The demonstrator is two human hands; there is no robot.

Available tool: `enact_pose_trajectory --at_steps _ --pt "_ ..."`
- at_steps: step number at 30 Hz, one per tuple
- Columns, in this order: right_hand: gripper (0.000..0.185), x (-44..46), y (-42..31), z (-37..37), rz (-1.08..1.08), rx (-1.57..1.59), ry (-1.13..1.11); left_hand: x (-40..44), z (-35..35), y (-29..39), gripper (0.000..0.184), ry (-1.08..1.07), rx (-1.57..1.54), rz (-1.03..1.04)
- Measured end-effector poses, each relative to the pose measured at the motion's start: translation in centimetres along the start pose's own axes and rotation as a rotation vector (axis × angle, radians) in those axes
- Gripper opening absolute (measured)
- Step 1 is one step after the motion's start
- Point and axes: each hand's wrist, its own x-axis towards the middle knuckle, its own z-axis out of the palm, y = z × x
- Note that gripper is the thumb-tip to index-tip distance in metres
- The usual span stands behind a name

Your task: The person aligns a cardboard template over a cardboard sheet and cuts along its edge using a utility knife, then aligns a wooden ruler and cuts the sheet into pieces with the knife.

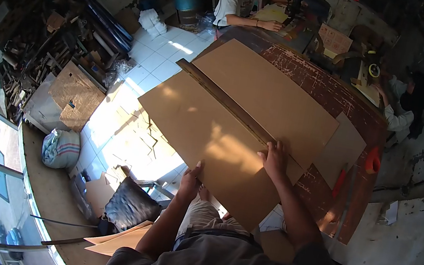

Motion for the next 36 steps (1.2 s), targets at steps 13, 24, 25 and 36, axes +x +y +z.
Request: enact_pose_trajectory --at_steps 13,24,25,36 --pt "0.057 1.5 0.0 0.0 0.064 -0.104 -0.146 -0.2 1.5 1.9 0.041 -0.079 0.113 -0.013" --pt "0.022 2.0 0.4 -0.1 -0.041 -0.211 -0.11 0.4 0.8 1.2 0.043 -0.07 0.112 -0.059" --pt "0.022 2.5 0.3 -0.5 -0.053 -0.216 -0.096 0.8 1.1 1.4 0.043 -0.077 0.105 -0.043" --pt "0.017 3.5 0.6 1.9 -0.167 -0.335 -0.137 0.7 0.1 0.7 0.041 -0.154 -0.02 -0.051"
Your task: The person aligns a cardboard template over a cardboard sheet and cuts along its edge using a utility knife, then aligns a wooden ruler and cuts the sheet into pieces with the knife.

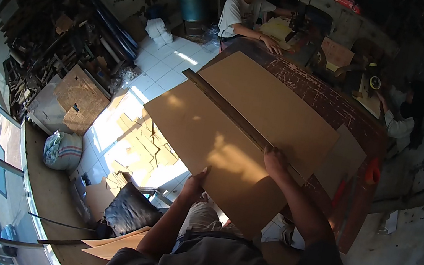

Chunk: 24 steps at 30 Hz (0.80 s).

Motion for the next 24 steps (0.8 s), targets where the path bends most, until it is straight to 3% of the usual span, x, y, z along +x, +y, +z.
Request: enact_pose_trajectory --at_steps 8,15,24 --pt "0.016 0.4 0.3 -0.4 -0.105 0.008 0.044 0.6 0.3 0.6 0.047 -0.016 0.076 -0.033" --pt "0.016 0.2 0.7 0.4 -0.053 -0.023 0.066 0.3 0.4 0.4 0.045 -0.032 0.041 0.0" --pt "0.016 -0.3 1.6 1.1 0.054 -0.071 0.28 0.8 -0.9 -1.1 0.041 0.005 0.025 -0.033"
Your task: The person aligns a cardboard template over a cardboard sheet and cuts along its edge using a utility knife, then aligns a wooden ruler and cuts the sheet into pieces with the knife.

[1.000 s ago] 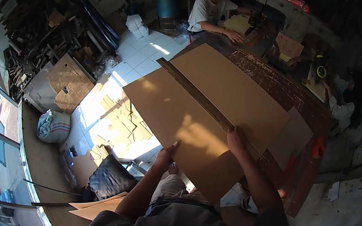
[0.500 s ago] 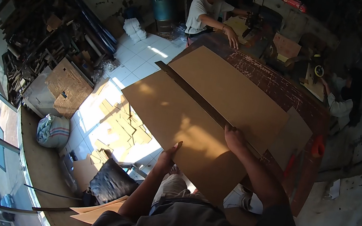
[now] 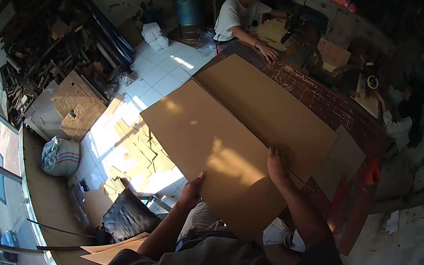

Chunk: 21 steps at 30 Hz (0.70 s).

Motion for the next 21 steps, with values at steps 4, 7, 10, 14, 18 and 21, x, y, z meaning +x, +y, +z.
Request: enact_pose_trajectory --at_steps 4,7,10,14,18,21 --pt "0.015 -0.2 -0.2 -0.5 0.052 0.129 -0.108 0.5 -1.0 -1.0 0.045 -0.004 -0.007 0.059" --pt "0.013 -0.8 0.0 -0.9 0.044 0.135 -0.047 0.5 -1.2 -1.1 0.046 -0.033 -0.03 0.036" --pt "0.01 -0.2 0.1 -2.2 0.087 0.19 -0.06 0.9 -1.7 -1.4 0.046 -0.068 -0.07 -0.007" --pt "0.01 0.6 -0.4 -5.3 0.135 0.417 -0.129 1.3 -2.4 -2.1 0.045 -0.108 -0.132 -0.026" --pt "0.015 1.1 -0.4 -6.2 0.183 0.488 -0.16 1.7 -2.8 -2.3 0.045 -0.145 -0.121 -0.007" --pt "0.019 1.4 0.1 -5.8 0.225 0.509 -0.224 1.8 -2.8 -2.3 0.046 -0.122 -0.183 -0.066"
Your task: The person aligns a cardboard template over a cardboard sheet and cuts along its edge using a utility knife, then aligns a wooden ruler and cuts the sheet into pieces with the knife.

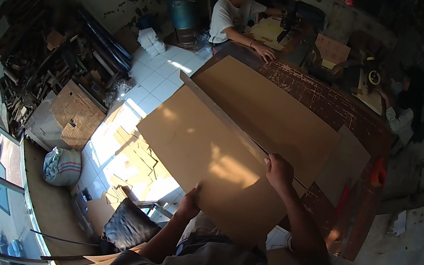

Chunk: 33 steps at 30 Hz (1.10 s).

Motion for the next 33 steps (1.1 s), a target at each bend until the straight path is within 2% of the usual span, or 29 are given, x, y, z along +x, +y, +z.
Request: enact_pose_trajectory --at_steps 3,9,11,18,21,24,29,30,32,33 --pt "0.021 0.0 1.0 0.7 0.023 0.057 -0.034 0.2 -0.5 -0.2 0.048 -0.04 0.026 0.051" --pt "0.023 -0.5 2.5 2.6 0.008 0.187 -0.001 -0.1 -0.8 0.8 0.054 -0.066 0.036 -0.057" --pt "0.03 -0.6 2.8 2.9 0.07 0.223 -0.123 0.1 -0.4 1.2 0.056 -0.079 0.032 -0.105" --pt "0.035 -0.6 3.0 4.2 0.096 0.147 -0.202 0.8 -0.9 1.3 0.055 -0.078 0.052 -0.148" --pt "0.037 -0.4 3.3 5.0 0.081 0.101 -0.25 0.3 -0.6 1.6 0.053 -0.032 0.022 -0.147" --pt "0.039 -0.5 3.2 5.2 0.076 0.127 -0.219 0.6 -3.5 1.1 0.052 -0.033 0.046 -0.19" --pt "0.043 -0.1 3.4 5.3 0.111 0.132 -0.253 -0.2 -3.0 2.2 0.05 0.166 0.149 -0.262" --pt "0.043 0.2 3.4 5.3 0.113 0.131 -0.249 0.1 -3.2 2.1 0.05 0.162 0.151 -0.263" --pt "0.046 0.6 3.1 4.6 0.187 0.142 -0.387 0.8 -4.4 1.8 0.052 -0.073 0.132 -0.194" --pt "0.046 0.5 3.2 4.7 0.186 0.145 -0.379 1.4 -4.8 1.7 0.052 -0.077 0.138 -0.191"
